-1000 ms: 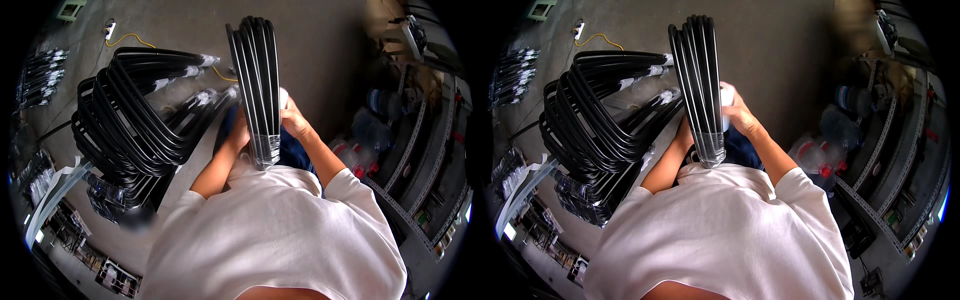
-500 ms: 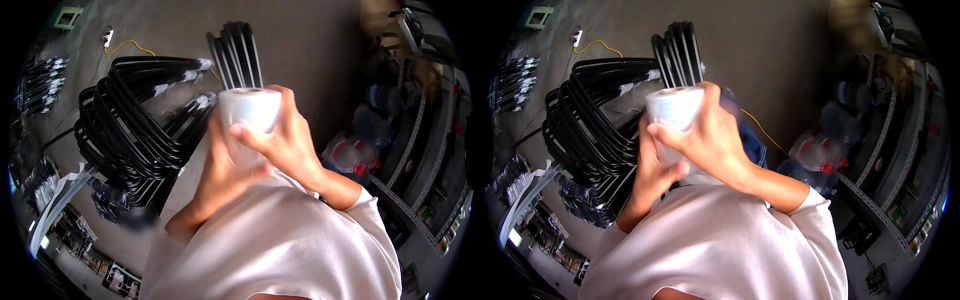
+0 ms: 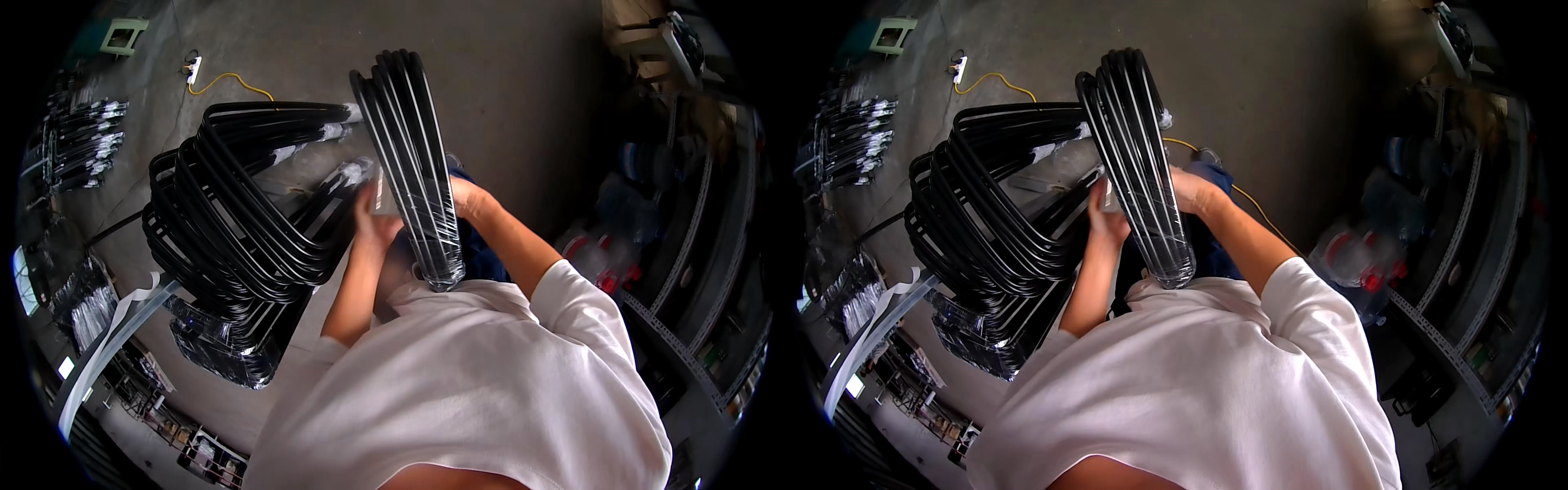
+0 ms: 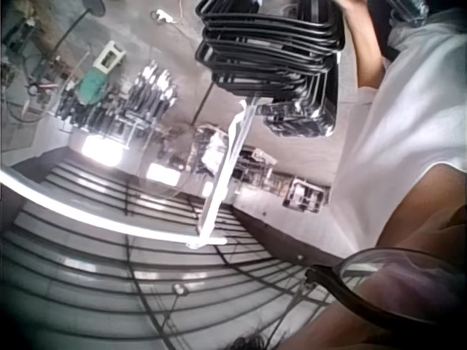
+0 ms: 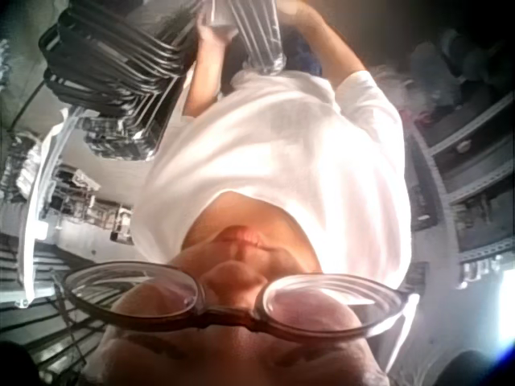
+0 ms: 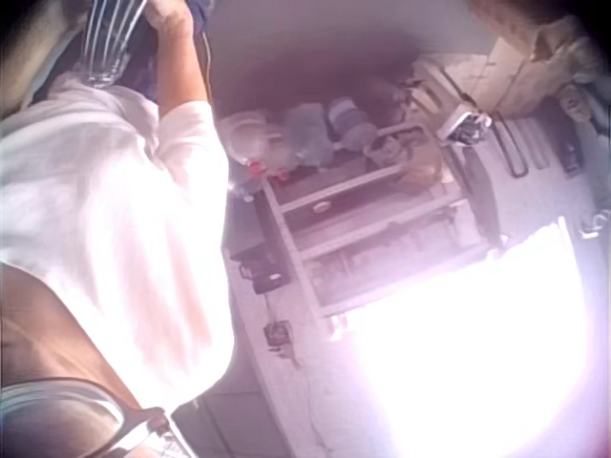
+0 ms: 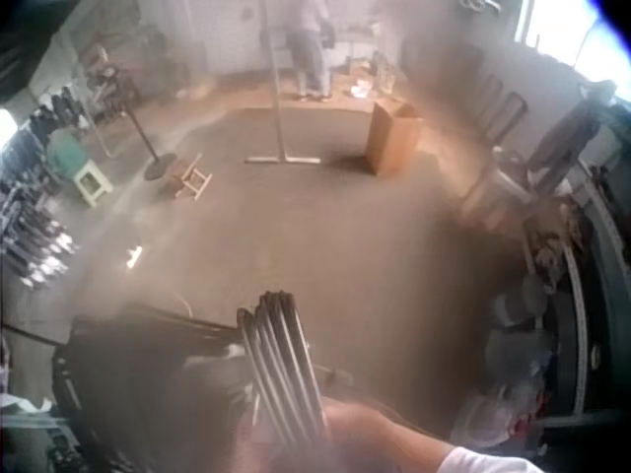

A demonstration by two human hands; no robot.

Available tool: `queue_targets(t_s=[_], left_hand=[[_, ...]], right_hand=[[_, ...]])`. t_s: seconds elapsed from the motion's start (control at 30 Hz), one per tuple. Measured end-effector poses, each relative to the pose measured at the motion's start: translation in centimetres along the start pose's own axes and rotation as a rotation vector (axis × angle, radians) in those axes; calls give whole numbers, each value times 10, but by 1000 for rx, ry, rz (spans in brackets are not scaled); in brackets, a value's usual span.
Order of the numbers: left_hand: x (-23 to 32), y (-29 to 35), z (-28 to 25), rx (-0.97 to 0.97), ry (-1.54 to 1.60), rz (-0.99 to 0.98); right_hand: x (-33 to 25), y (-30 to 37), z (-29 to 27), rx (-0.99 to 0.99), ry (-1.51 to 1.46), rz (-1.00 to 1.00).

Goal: The person wraps stacks of black metal frames with clear plastic film. They hold a roll of film in one hand and rotate the stack of frames with the other to apply the wrapping. The wrapped stacks are placed on the floor next to other completed stacks.

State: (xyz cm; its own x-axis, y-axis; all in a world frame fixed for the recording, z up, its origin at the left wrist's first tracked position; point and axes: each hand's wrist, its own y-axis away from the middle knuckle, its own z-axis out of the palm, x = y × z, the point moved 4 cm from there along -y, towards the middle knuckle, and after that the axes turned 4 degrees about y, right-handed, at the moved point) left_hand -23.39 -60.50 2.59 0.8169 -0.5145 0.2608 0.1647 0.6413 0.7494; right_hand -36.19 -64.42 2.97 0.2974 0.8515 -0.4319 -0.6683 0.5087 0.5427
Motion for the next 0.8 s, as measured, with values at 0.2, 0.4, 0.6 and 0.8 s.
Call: queue_targets(t_s=[0.2,0.4,0.6,0.8], left_hand=[[-15,-61,17,-338,-304,-35],[32,-18,84,22,-586,331],[9,12,99,-27,-492,379],[29,17,119,-160,-791,518]], right_hand=[[-34,11,-30,299,-39,-368],[-89,72,-33,664,631,-304],[-63,63,-47,677,522,-299],[-23,32,-43,713,352,-347]])
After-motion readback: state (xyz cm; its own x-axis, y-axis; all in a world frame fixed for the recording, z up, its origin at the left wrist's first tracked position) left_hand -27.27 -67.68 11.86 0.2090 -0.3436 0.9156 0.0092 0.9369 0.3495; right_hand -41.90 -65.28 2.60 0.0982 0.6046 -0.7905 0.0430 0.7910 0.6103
